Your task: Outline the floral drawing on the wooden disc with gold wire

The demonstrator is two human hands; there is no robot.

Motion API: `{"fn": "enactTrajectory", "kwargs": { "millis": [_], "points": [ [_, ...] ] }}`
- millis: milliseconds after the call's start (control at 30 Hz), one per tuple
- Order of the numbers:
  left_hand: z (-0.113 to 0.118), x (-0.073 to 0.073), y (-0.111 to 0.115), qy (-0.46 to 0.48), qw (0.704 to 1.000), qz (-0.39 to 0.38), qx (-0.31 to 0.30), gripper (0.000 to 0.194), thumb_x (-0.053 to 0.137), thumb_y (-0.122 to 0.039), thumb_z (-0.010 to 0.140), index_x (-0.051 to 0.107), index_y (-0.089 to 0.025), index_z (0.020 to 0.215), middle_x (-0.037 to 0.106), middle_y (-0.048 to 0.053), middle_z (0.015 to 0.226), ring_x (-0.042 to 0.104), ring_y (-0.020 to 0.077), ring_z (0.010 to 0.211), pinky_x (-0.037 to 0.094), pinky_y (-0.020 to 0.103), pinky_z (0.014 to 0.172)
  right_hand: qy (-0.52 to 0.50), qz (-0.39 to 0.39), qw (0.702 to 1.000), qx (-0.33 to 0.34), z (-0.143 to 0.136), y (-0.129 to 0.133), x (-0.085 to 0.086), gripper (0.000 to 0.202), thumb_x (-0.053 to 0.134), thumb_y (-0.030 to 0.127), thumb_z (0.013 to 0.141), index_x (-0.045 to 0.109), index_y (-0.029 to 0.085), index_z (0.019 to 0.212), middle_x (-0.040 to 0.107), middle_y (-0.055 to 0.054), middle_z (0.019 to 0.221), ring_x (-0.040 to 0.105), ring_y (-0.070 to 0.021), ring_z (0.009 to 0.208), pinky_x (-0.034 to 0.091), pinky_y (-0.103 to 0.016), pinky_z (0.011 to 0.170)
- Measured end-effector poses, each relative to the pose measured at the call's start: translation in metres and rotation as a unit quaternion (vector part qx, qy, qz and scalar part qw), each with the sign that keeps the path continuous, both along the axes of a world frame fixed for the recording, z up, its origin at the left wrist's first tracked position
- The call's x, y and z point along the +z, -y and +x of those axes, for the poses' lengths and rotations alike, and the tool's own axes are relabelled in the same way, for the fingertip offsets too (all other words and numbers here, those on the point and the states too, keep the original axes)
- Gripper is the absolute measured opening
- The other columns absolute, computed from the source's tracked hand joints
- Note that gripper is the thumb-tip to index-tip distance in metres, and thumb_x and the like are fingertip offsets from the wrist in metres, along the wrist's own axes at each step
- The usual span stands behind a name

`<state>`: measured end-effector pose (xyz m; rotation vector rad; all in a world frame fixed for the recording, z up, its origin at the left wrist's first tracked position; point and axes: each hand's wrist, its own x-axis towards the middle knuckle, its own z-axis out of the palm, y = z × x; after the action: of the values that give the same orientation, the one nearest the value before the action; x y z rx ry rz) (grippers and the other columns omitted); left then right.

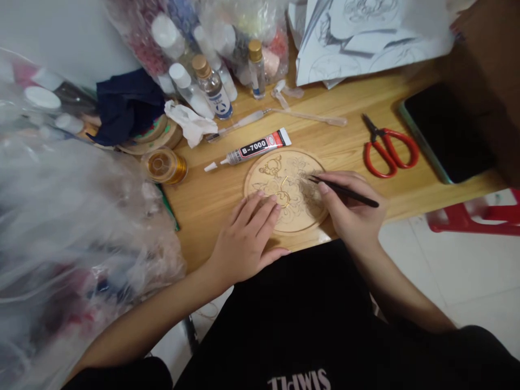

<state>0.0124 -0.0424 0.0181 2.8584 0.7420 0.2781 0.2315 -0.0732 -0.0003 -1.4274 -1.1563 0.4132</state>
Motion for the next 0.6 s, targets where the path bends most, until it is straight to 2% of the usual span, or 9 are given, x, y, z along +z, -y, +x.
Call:
{"fn": "enactTrajectory", "kwargs": {
  "millis": [267,600],
  "points": [
    [0.002,0.004,-0.008,0.020,1.000,0.004,-0.015,0.059,0.053,-0.051,0.097,0.054,-0.003,0.133,0.060,0.021,0.138,0.049,0.0371,0.135,0.043,0.055,0.111,0.004,-0.005,1.000,0.005,0.001,0.000,-0.002,0.024,0.073,0.010,0.081,0.077,0.026,0.099,0.077,-0.002,0.094,0.072,-0.0153,0.088,0.059,-0.032,0.081],
    [0.012,0.001,-0.023,0.025,0.999,0.022,-0.032,0.059,0.053,-0.052,0.097,0.056,-0.005,0.132,0.060,0.021,0.138,0.051,0.0378,0.133,0.044,0.055,0.110,0.019,-0.020,1.000,0.008,0.002,0.000,0.000,0.027,0.073,0.009,0.080,0.077,0.026,0.101,0.077,-0.002,0.096,0.072,-0.0161,0.089,0.060,-0.033,0.081]
  ]
}}
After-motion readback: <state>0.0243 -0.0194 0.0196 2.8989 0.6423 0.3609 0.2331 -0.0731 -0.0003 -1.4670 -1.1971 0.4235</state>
